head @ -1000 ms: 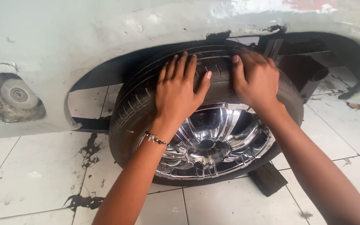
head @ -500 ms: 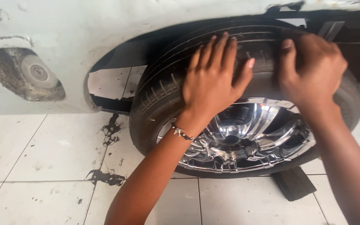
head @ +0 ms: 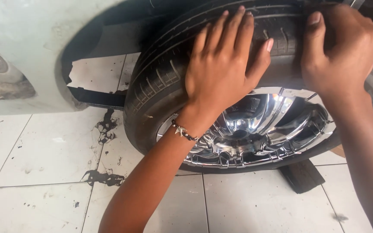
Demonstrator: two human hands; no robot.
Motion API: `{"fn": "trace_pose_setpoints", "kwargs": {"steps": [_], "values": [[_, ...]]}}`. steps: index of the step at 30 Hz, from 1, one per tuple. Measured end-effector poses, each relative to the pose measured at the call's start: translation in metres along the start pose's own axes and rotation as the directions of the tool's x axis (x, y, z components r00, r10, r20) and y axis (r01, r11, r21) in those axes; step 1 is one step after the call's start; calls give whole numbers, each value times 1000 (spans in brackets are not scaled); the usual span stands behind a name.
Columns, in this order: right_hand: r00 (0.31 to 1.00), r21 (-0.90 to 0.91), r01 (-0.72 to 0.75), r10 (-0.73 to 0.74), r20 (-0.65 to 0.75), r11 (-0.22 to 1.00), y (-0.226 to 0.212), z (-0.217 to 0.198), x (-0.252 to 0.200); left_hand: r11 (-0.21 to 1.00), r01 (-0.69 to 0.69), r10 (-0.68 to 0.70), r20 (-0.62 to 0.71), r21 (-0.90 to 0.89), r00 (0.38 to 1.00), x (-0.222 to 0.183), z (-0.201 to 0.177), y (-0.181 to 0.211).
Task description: Cleaning a chrome car wheel rim with a cloth and hands.
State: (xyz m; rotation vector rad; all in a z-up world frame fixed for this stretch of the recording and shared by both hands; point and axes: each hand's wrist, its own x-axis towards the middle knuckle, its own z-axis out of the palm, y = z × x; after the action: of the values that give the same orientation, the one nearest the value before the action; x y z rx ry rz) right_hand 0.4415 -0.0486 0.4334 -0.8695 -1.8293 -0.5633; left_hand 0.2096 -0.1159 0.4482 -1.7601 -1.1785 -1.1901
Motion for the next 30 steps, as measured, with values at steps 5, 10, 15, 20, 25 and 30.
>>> {"fn": "trace_pose_setpoints", "kwargs": {"steps": [5,10,15,20,25,30], "values": [[978,79,200,-195,-71,977,-11,-6,4,999,-33,33,-14,-1,999,0,-1,-2],[980,47,195,-192,-59,980,-7,-6,1,997,-73,71,-44,-27,996,-2,2,-5],[987,27,156,-155,-27,987,-8,-8,3,995,-98,97,-77,-7,992,-3,7,-5],[988,159,153,-154,-5,975,-10,-3,-2,997,-75,77,-78,25,994,-3,3,-4],[997,426,56,-77,32,903,13,23,-16,997,-46,52,-102,58,993,-1,4,-2],[989,214,-26,-6,149,976,54,51,-26,998,-21,29,-125,64,992,-4,11,-1]]}}
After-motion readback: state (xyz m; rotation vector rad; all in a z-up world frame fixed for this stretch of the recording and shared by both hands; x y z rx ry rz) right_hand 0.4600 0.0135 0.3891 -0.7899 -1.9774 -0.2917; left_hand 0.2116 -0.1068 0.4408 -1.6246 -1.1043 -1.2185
